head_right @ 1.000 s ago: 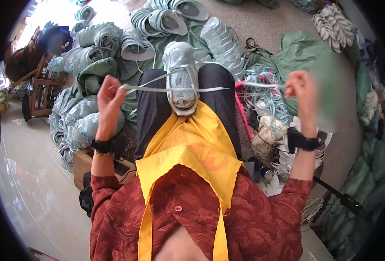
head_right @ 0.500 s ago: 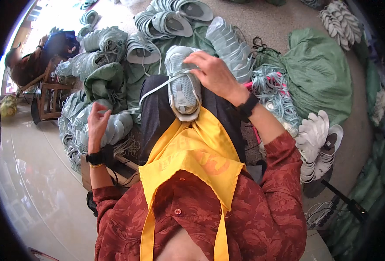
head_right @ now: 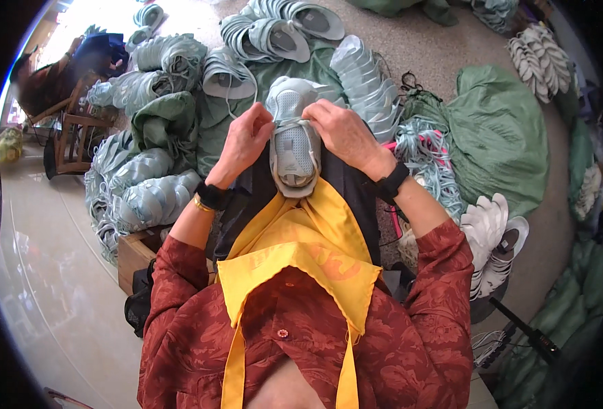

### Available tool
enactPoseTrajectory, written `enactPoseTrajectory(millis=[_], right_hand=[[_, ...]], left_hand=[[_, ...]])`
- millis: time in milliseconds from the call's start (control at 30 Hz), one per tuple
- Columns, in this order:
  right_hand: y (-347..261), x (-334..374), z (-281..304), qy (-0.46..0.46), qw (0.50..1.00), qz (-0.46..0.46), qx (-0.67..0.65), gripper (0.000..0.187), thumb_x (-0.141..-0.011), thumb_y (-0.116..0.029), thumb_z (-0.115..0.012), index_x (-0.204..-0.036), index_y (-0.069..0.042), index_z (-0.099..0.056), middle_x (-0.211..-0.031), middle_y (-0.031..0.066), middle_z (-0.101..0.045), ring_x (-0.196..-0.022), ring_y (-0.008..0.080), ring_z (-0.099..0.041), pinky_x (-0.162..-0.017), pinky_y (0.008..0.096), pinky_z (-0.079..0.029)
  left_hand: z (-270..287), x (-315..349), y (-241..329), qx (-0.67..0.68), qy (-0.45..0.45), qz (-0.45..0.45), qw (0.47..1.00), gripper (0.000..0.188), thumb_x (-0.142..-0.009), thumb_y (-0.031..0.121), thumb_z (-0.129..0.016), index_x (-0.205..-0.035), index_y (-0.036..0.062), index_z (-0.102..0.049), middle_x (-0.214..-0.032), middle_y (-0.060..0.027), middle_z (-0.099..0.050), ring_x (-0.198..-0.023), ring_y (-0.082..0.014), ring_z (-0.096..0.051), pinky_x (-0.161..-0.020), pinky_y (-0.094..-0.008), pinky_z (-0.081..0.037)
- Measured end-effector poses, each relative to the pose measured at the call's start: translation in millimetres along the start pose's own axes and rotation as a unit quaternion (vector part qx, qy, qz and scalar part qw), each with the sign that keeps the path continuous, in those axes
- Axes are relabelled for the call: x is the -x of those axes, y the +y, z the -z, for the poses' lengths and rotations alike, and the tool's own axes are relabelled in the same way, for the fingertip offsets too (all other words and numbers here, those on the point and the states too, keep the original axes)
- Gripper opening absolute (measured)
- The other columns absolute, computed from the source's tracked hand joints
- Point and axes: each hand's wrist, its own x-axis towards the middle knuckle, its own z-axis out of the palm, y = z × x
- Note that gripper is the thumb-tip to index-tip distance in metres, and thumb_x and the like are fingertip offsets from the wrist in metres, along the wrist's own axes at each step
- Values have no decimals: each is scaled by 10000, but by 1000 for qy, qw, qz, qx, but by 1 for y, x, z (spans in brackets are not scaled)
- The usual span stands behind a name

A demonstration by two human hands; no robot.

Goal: The person threads a white shoelace through the eyelets of a light-colored sneaker held on their lap. They repeatedly pull the laces to tighten them and adjust the fit, working on the shoe one at a time.

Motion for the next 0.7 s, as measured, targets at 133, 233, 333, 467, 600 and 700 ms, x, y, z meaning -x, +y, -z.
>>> enactPoseTrajectory(millis=[133,233,333,467,600,700], right_hand=[[11,-4,-5,-7,999,4,53,114,-892,-20,-613,-1005,-16,-603,-980,171,-636,-911,386,-669,-761,445,-556],[22,-10,-11,-17,998,6,55,118,-862,-8,-628,-973,-13,-588,-969,173,-632,-900,386,-668,-744,447,-552],[24,-12,-11,0,999,16,28,119,-841,-2,-633,-939,-11,-566,-909,170,-634,-835,372,-674,-701,441,-543],[-1,-6,10,-17,996,-67,-57,110,-835,-15,-629,-919,-14,-557,-775,151,-636,-696,320,-678,-626,408,-525],[-15,13,40,-82,992,-69,-69,83,-853,-34,-650,-912,-19,-594,-661,117,-621,-607,266,-665,-575,362,-501],[-30,27,67,-133,981,-133,-51,76,-894,-70,-651,-919,-8,-613,-625,107,-618,-571,217,-659,-547,335,-485]], left_hand=[[-1,-5,0,-29,-9,-13,999,108,-892,26,-653,-957,-12,-575,-804,-131,-654,-720,-247,-647,-674,-348,-513],[-3,-8,1,-21,-7,-15,1000,86,-865,19,-633,-926,-7,-579,-806,-180,-654,-767,-375,-653,-690,-436,-512],[-5,-9,0,-28,-3,-25,999,76,-870,10,-616,-930,-4,-572,-813,-183,-641,-778,-379,-643,-696,-433,-506],[-8,-5,1,0,6,-10,1000,75,-890,6,-605,-949,0,-560,-829,-161,-607,-763,-323,-614,-701,-389,-493],[-10,-5,-7,89,-22,45,995,76,-923,26,-610,-978,11,-561,-846,-87,-571,-744,-179,-556,-689,-310,-466],[-9,-5,-12,128,-38,51,990,85,-934,46,-617,-1000,22,-568,-853,-39,-547,-759,-110,-517,-690,-276,-451]])
